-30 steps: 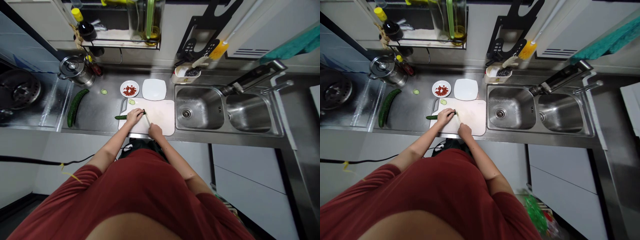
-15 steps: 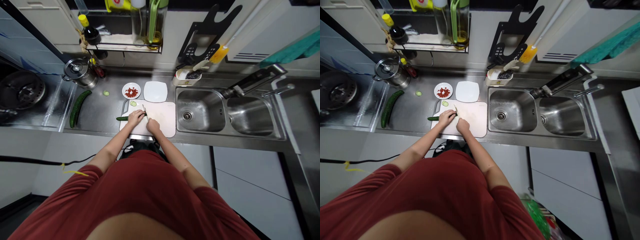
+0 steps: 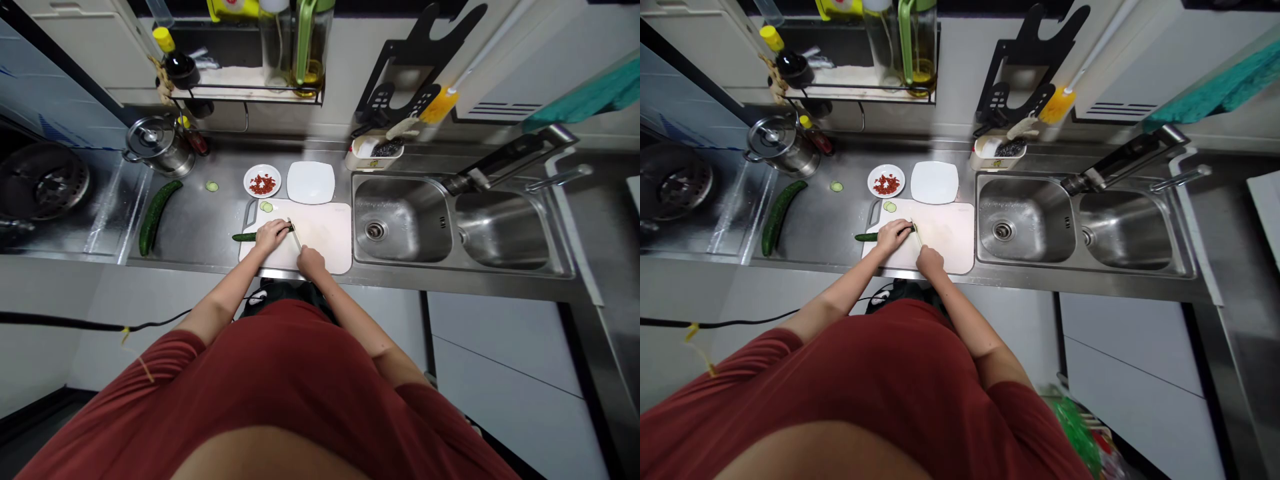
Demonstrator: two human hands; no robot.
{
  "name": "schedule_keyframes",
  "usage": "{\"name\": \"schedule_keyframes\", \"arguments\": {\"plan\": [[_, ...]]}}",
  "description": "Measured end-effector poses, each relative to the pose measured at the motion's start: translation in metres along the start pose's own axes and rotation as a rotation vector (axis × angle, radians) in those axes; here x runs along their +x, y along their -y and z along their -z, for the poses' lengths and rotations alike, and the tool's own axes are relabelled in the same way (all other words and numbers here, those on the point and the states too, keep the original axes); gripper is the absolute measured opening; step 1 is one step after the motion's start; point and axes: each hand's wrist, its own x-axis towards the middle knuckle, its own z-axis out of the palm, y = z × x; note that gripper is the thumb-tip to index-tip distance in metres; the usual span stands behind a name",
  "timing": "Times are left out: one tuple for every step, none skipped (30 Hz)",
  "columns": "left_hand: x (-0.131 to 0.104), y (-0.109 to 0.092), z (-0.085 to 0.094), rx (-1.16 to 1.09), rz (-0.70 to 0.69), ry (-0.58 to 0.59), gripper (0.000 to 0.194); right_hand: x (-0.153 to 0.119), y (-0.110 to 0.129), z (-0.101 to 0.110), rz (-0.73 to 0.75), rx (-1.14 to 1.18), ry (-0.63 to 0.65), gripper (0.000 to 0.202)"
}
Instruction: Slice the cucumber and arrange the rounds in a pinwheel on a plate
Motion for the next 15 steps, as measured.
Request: {"name": "schedule_keyframes", "arguments": {"plan": [[0.000, 0.000, 0.000, -0.002, 0.002, 0.002, 0.032, -0.002, -0.001, -0.001, 0.001, -0.003, 0.004, 0.028], [0.000, 0.000, 0.000, -0.005, 0.003, 0.005, 0.032, -0.003, -0.002, -0.002, 0.000, -0.005, 0.006, 0.028], [0.000, 0.000, 0.000, -0.007, 0.004, 0.006, 0.032, -0.003, -0.002, -0.002, -0.001, -0.005, 0.007, 0.028], [0.000, 0.000, 0.000, -0.008, 0.004, 0.006, 0.032, -0.003, -0.002, -0.002, -0.003, -0.005, 0.006, 0.028], [0.000, 0.000, 0.000, -0.009, 0.004, 0.007, 0.032, -0.001, -0.001, -0.002, -0.004, -0.003, 0.003, 0.028], [0.000, 0.000, 0.000, -0.008, 0.004, 0.006, 0.032, 0.001, 0.000, -0.001, -0.004, -0.002, -0.004, 0.028], [0.000, 0.000, 0.000, -0.006, 0.004, 0.006, 0.032, 0.003, 0.001, 0.000, -0.005, 0.000, -0.010, 0.028], [0.000, 0.000, 0.000, -0.003, 0.004, 0.005, 0.032, 0.006, 0.003, 0.001, -0.006, 0.002, -0.016, 0.028], [0.000, 0.000, 0.000, 0.000, 0.002, 0.003, 0.032, 0.009, 0.005, 0.003, -0.006, 0.005, -0.022, 0.029], [0.000, 0.000, 0.000, 0.001, -0.003, 0.001, 0.032, 0.012, 0.007, 0.005, -0.006, 0.009, -0.027, 0.029], [0.000, 0.001, 0.000, 0.000, -0.008, -0.002, 0.032, 0.015, 0.009, 0.006, -0.005, 0.014, -0.030, 0.029], [0.000, 0.001, 0.000, -0.001, -0.014, -0.003, 0.031, 0.018, 0.011, 0.008, -0.002, 0.020, -0.030, 0.029], [0.001, 0.001, 0.000, -0.001, -0.017, -0.003, 0.031, 0.021, 0.013, 0.009, 0.002, 0.026, -0.030, 0.029], [0.001, 0.001, 0.001, 0.001, -0.017, -0.001, 0.031, 0.023, 0.014, 0.010, 0.006, 0.032, -0.030, 0.030], [0.001, 0.000, 0.001, 0.003, -0.015, 0.001, 0.031, 0.025, 0.015, 0.011, 0.010, 0.037, -0.031, 0.030]]}}
